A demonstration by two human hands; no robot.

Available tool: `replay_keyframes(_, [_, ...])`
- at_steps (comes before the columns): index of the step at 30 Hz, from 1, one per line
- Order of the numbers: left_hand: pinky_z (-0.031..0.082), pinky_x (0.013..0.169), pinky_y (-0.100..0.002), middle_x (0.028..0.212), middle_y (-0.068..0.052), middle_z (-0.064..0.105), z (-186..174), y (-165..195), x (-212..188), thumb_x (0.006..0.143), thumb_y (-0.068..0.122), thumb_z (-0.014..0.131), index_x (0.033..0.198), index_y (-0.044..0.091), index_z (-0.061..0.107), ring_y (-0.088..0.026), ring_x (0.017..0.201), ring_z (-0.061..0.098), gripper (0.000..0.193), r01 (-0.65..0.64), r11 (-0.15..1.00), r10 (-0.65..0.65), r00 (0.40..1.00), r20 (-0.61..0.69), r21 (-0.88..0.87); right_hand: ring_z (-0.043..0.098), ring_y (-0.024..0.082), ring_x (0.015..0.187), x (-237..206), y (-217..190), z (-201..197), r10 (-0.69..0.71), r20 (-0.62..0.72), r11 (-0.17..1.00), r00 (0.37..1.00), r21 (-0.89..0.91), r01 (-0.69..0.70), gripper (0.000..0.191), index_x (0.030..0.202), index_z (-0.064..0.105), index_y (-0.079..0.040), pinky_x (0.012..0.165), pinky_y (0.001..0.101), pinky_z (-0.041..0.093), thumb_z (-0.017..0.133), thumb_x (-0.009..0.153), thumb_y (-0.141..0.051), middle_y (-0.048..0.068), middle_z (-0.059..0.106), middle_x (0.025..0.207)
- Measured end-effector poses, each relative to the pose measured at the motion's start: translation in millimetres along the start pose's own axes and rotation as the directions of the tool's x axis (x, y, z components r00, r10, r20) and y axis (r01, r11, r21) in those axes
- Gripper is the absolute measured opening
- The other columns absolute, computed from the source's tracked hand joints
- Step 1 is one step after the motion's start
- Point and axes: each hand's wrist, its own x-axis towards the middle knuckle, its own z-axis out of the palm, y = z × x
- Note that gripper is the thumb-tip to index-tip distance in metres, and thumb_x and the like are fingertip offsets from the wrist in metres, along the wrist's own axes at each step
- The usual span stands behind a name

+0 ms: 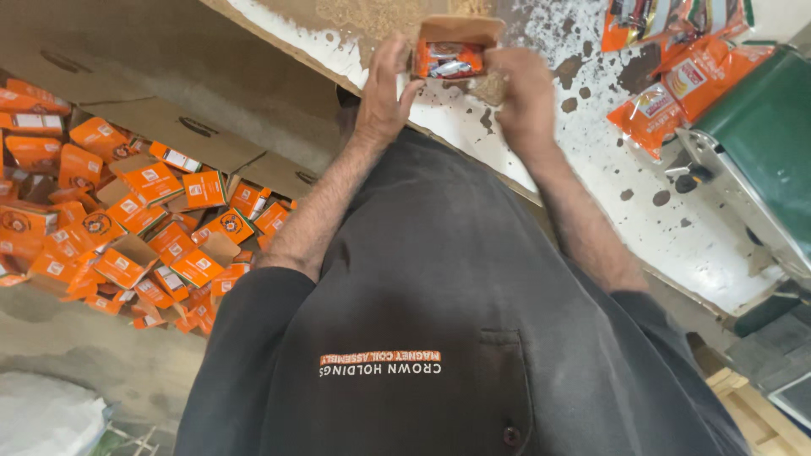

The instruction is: The person picks up orange food sachets from a bin and places them into small orange cartons, folding the carton flaps closed. They stack the filled cartons on the table and continue filling more cartons with sachets from the bin.

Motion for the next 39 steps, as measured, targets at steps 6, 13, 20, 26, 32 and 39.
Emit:
replay_keyframes(6, [0.056, 0.114, -0.039, 0.146, -0.016, 0.046, 5, -2, 1, 0.089, 0.0, 0.081, 0.153, 0.007, 0.044, -0.033, 0.134, 0.058, 0.074, -0.022, 0.993, 0.006, 0.991, 0.132, 0.113, 0.061, 0.013, 0.088, 15, 69, 32, 0.304, 0.516, 0.29, 0.801, 0.751, -0.594, 0.049, 0.155, 0.051, -0.013, 0.075, 0.0276, 0.053, 0.059, 0.108, 0.0, 0.004, 0.067, 0.113])
replay_keyframes(13, [0.061, 0.095, -0.035, 0.133, -0.015, 0.048, 1, 0, 9, 0.097, 0.004, 0.076, 0.143, 0.008, 0.055, -0.03, 0.119, 0.063, 0.051, -0.064, 0.946, -0.024, 0.964, 0.266, 0.318, 0.069, 0.03, 0.121, 17, 71, 37, -0.088, 0.391, 0.963, 0.916, 0.267, -0.021, 0.057, 0.15, 0.059, -0.02, 0.104, 0.0377, 0.06, 0.07, 0.1, 0.005, 0.013, 0.064, 0.136])
replay_keyframes(20, [0.062, 0.094, -0.033, 0.129, -0.011, 0.051, 5, -11, 2, 0.101, 0.01, 0.067, 0.132, 0.01, 0.057, -0.027, 0.117, 0.066, 0.033, -0.062, 0.962, -0.013, 0.963, 0.271, 0.265, 0.057, 0.041, 0.128, 7, 27, 4, -0.225, 0.428, 0.973, 0.875, 0.059, 0.222, 0.077, 0.155, 0.05, -0.018, 0.102, 0.048, 0.054, 0.079, 0.086, -0.005, 0.022, 0.05, 0.152])
replay_keyframes(26, [0.062, 0.105, -0.037, 0.144, -0.009, 0.059, -27, -18, 7, 0.112, 0.006, 0.054, 0.147, 0.009, 0.051, -0.028, 0.127, 0.066, 0.034, 0.174, 0.985, -0.174, 0.961, 0.217, 0.02, 0.05, 0.041, 0.143, 5, 22, 7, -0.176, 0.423, 0.949, 0.889, -0.168, 0.268, 0.074, 0.158, 0.054, -0.026, 0.111, 0.0442, 0.055, 0.077, 0.092, -0.003, 0.022, 0.039, 0.166])
replay_keyframes(32, [0.046, 0.108, -0.048, 0.149, -0.023, 0.046, -38, 2, 61, 0.098, 0.024, 0.077, 0.155, -0.002, 0.034, -0.042, 0.134, 0.047, 0.077, -0.173, 0.976, 0.062, 0.802, 0.593, 0.132, 0.039, 0.046, 0.146, 6, 22, 5, -0.208, 0.431, 0.952, 0.878, -0.117, 0.283, 0.07, 0.154, 0.05, -0.013, 0.111, 0.0548, 0.046, 0.08, 0.097, -0.042, 0.025, 0.041, 0.159])
replay_keyframes(39, [0.051, 0.108, -0.042, 0.147, -0.016, 0.048, -29, 20, 73, 0.096, 0.027, 0.08, 0.159, 0.0, 0.037, -0.035, 0.136, 0.051, 0.081, -0.377, 0.899, 0.183, 0.786, 0.59, 0.223, 0.046, 0.04, 0.136, 6, 7, 38, -0.128, 0.29, 0.906, 0.949, -0.356, 0.231, 0.078, 0.154, 0.039, 0.011, 0.11, 0.0521, 0.041, 0.074, 0.103, -0.037, 0.02, 0.054, 0.14])
